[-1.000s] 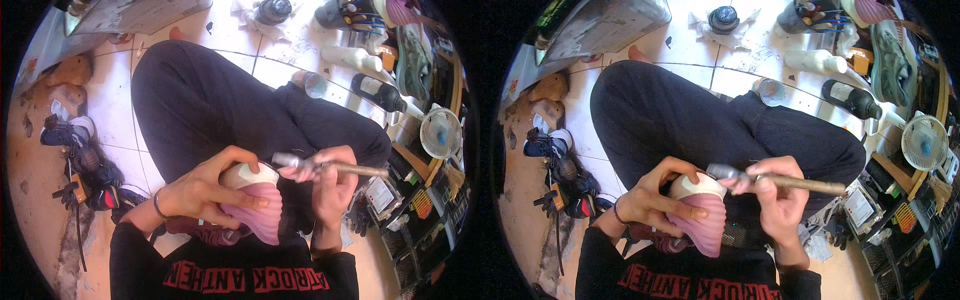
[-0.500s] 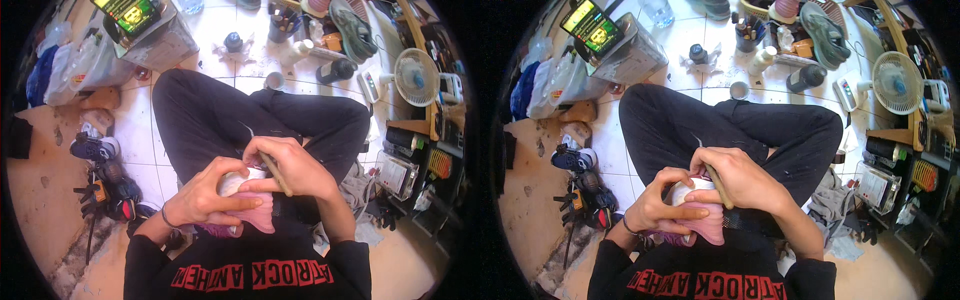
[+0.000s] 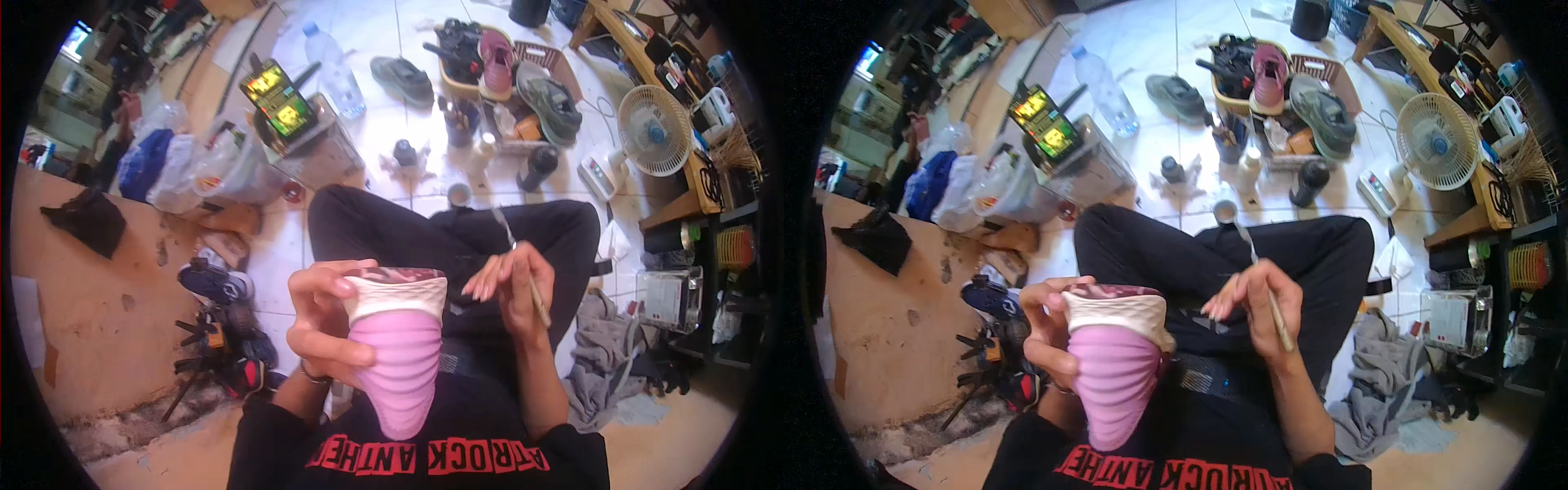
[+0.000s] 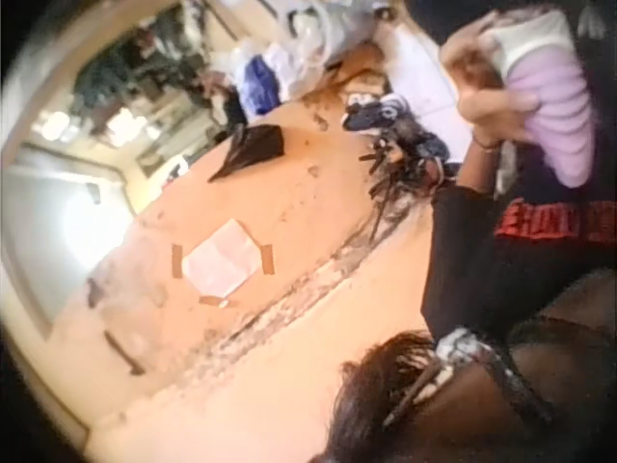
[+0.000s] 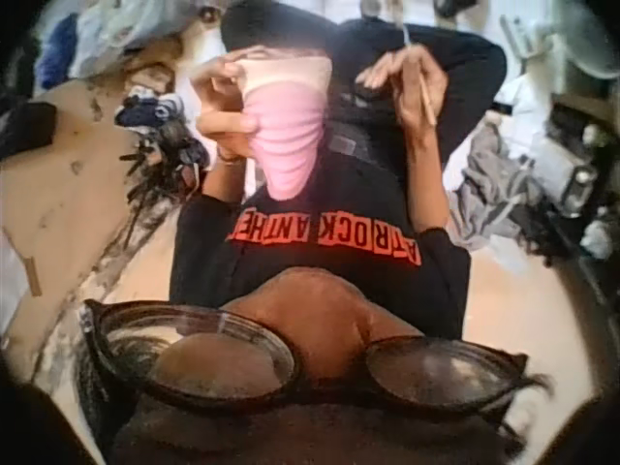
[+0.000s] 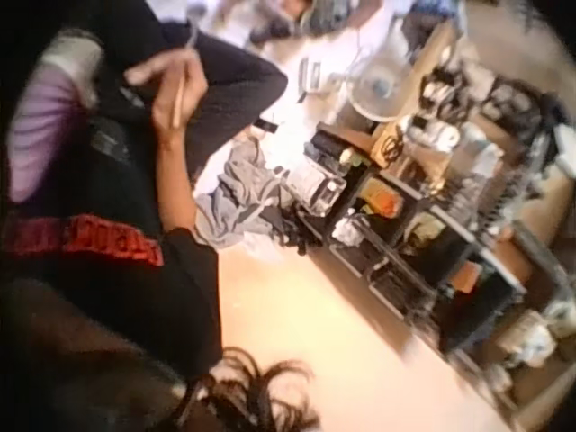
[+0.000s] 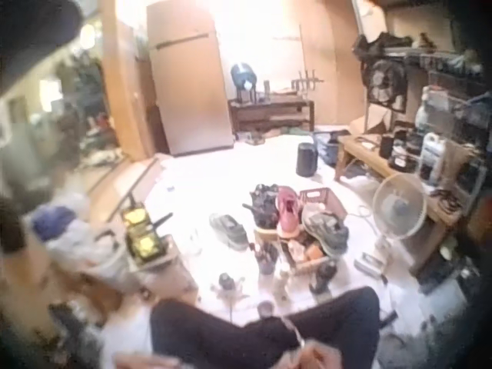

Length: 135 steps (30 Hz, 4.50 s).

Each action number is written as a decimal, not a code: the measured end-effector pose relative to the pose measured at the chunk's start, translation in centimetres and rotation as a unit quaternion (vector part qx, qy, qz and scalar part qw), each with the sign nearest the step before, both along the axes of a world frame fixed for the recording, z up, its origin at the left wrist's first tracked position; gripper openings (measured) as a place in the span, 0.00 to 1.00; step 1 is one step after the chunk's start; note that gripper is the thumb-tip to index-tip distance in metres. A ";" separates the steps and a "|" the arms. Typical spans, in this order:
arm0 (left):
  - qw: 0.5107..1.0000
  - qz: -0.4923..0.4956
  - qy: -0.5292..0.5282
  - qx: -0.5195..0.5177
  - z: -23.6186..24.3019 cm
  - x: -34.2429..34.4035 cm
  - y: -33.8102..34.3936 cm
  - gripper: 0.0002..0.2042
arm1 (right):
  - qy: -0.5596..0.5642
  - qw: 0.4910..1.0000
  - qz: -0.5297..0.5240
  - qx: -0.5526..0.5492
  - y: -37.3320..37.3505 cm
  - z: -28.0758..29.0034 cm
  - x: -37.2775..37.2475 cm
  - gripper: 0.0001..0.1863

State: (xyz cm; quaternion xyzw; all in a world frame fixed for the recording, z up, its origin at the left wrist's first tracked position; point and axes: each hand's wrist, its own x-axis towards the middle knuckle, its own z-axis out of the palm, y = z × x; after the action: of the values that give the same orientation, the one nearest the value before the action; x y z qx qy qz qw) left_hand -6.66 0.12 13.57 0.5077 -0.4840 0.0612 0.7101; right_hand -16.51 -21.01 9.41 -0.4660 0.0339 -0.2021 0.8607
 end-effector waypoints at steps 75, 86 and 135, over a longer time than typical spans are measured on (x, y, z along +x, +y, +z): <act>0.914 -0.171 0.361 0.067 -2.0 -1.5 0.6 0.40 | 0.131 0.916 0.043 -0.376 -4.6 4.9 -4.8 0.16; 0.757 -0.348 0.384 0.399 -2.9 -1.3 1.9 0.34 | 0.096 0.872 0.228 -0.423 -3.3 3.3 -3.2 0.20; 0.850 -0.162 0.220 0.450 -1.7 0.0 -3.4 0.16 | 0.078 0.970 -0.144 -0.180 -3.1 5.0 -0.2 0.19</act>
State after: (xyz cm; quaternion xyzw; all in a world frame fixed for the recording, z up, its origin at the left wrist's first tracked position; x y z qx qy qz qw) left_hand -6.71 -3.30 11.89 0.6863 -0.3648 -0.3922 0.4920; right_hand -16.75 -24.15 14.38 -0.6180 0.1304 -0.2898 0.7191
